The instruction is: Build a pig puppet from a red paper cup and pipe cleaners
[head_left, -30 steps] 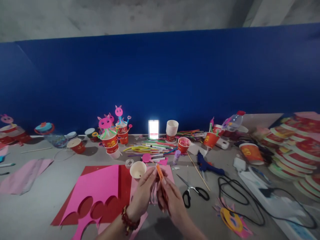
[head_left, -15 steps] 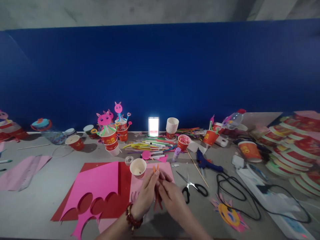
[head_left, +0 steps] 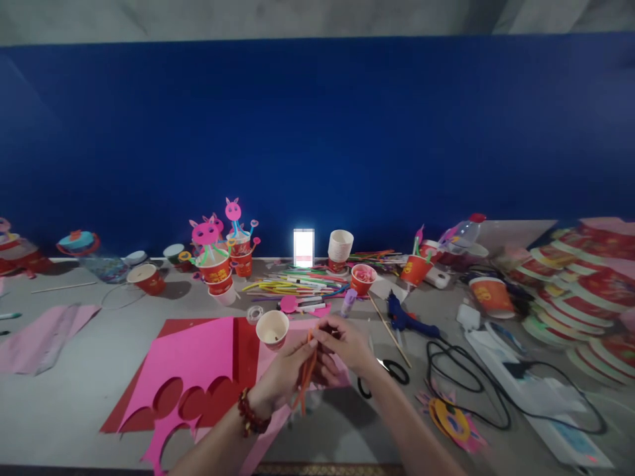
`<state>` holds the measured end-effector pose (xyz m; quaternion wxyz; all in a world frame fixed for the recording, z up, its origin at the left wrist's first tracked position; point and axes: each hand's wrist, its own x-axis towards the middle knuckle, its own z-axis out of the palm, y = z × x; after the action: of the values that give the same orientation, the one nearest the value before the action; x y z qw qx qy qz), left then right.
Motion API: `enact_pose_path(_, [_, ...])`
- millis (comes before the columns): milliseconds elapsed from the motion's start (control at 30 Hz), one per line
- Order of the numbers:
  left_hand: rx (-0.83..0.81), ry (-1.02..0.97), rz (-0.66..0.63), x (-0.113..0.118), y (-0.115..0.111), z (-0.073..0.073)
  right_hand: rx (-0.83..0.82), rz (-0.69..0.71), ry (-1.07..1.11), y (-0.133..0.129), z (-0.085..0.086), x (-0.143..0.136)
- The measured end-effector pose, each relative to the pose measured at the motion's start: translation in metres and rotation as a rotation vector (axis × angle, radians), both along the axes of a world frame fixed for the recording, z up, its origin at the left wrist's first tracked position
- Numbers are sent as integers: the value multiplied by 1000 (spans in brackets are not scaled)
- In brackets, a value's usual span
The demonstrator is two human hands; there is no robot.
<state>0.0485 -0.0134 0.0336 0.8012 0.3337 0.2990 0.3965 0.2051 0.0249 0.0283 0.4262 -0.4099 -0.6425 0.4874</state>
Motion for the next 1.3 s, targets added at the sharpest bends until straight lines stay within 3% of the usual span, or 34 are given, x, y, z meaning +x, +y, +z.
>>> enact_pose_path(233, [-8, 10, -47, -3, 3, -5, -5, 57, 85, 6, -5, 1])
enact_pose_path(433, [-21, 11, -78, 0, 5, -8, -24, 14, 151, 9, -16, 0])
enact_pose_path(900, [-42, -53, -157, -9, 15, -15, -216, 89, 245, 7, -33, 3])
enact_pose_path(1067, [-46, -89, -173, -10, 17, -23, -211, 155, 258, 7, -31, 2])
enact_pose_path(1300, [-20, -59, -154, -10, 15, -20, -176, 186, 259, 5, -27, 1])
